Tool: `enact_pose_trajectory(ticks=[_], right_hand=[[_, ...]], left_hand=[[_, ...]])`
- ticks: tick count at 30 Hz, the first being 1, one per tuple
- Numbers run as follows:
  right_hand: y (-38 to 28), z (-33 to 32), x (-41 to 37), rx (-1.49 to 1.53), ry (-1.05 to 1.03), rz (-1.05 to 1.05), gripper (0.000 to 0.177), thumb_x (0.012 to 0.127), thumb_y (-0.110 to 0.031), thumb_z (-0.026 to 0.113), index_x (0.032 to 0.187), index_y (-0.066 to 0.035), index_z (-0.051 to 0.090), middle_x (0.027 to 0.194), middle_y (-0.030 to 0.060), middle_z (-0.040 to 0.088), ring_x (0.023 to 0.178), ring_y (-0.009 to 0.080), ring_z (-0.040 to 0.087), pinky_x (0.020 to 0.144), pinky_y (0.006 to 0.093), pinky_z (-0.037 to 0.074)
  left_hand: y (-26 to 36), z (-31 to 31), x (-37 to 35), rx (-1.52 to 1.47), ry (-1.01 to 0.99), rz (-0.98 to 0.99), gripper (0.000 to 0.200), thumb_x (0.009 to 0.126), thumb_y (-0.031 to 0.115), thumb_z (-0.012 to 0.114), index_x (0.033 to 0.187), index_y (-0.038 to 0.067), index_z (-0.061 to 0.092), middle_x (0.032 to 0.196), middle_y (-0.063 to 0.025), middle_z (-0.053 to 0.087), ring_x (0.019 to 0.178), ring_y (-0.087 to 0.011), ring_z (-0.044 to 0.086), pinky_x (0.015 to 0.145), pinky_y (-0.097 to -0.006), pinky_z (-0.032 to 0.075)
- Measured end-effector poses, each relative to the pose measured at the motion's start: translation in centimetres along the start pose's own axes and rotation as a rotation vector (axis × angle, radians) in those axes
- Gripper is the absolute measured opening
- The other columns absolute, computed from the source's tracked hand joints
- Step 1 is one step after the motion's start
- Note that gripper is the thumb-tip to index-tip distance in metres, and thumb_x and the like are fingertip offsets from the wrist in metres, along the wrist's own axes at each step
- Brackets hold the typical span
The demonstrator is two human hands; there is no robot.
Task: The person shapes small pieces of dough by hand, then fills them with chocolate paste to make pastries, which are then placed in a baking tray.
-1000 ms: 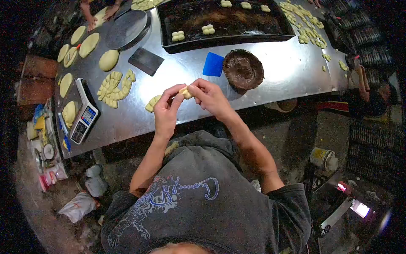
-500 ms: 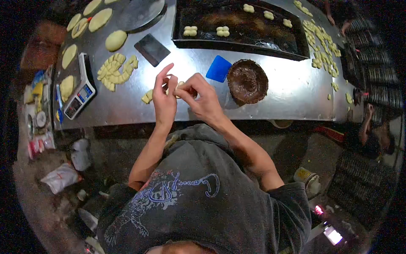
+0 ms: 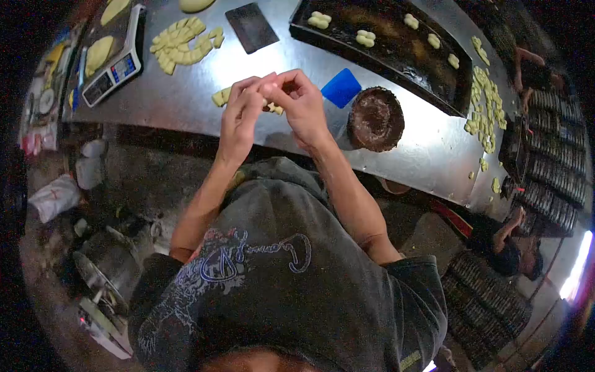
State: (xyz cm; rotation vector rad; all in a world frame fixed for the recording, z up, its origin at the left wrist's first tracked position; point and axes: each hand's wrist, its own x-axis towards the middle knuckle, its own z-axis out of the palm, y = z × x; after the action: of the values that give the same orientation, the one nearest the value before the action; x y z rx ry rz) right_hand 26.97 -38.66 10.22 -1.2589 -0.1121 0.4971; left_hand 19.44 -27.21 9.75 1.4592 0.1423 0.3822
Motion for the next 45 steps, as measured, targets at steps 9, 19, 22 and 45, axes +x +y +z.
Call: enact_pose_trajectory(ticks=[9,19,22,45], right_hand=[[1.5,4.9,-3.1,-0.804,0.112,-0.775,0.022,0.085,-0.009,0.078,0.104,-0.004,0.07,0.09,0.0078,0.059,0.078,0.0177,0.06,0.062,0.0279,0.05],[1.0,1.9,-4.4,-0.099,0.114,-0.037,0.026,0.09,-0.019,0.076,0.096,-0.003,0.057,0.084,0.0084,0.058,0.061,0.0174,0.062,0.045,0.0277,0.045],[2.6,0.2,-4.4,0.131,0.071,0.168,0.022,0.094,-0.016,0.072,0.096,-0.002,0.056,0.079,0.0101,0.063,0.051,0.0154,0.059,0.036,0.0254,0.038],[18.7,-8.7,4.1,-1.163,-0.231,-0.338,0.05,0.082,-0.002,0.065,0.131,-0.006,0.055,0.118,0.0208,0.057,0.109,0.0414,0.054,0.092,0.0481,0.046]], left_hand=[[0.1,-3.1,0.1,-0.259,0.097,-0.237,0.036,0.108,0.034,0.048,0.103,0.002,0.065,0.079,0.0023,0.059,0.066,-0.0028,0.049,0.057,-0.0198,0.042],[0.2,-1.6,-1.4,-0.023,-0.296,-0.346,0.092,0.103,0.066,0.006,0.092,-0.001,0.068,0.076,-0.0059,0.066,0.062,-0.0117,0.058,0.059,-0.0271,0.045],[-2.5,-1.9,-1.6,-0.074,-0.377,-0.417,0.092,0.101,0.07,0.009,0.095,0.0,0.068,0.08,-0.0071,0.07,0.068,-0.0133,0.064,0.063,-0.0271,0.049],[-15.2,-6.2,-3.2,0.83,-0.306,-0.062,0.037,0.1,0.023,0.053,0.13,0.002,0.061,0.115,-0.0178,0.07,0.11,-0.0346,0.066,0.1,-0.0402,0.047]])
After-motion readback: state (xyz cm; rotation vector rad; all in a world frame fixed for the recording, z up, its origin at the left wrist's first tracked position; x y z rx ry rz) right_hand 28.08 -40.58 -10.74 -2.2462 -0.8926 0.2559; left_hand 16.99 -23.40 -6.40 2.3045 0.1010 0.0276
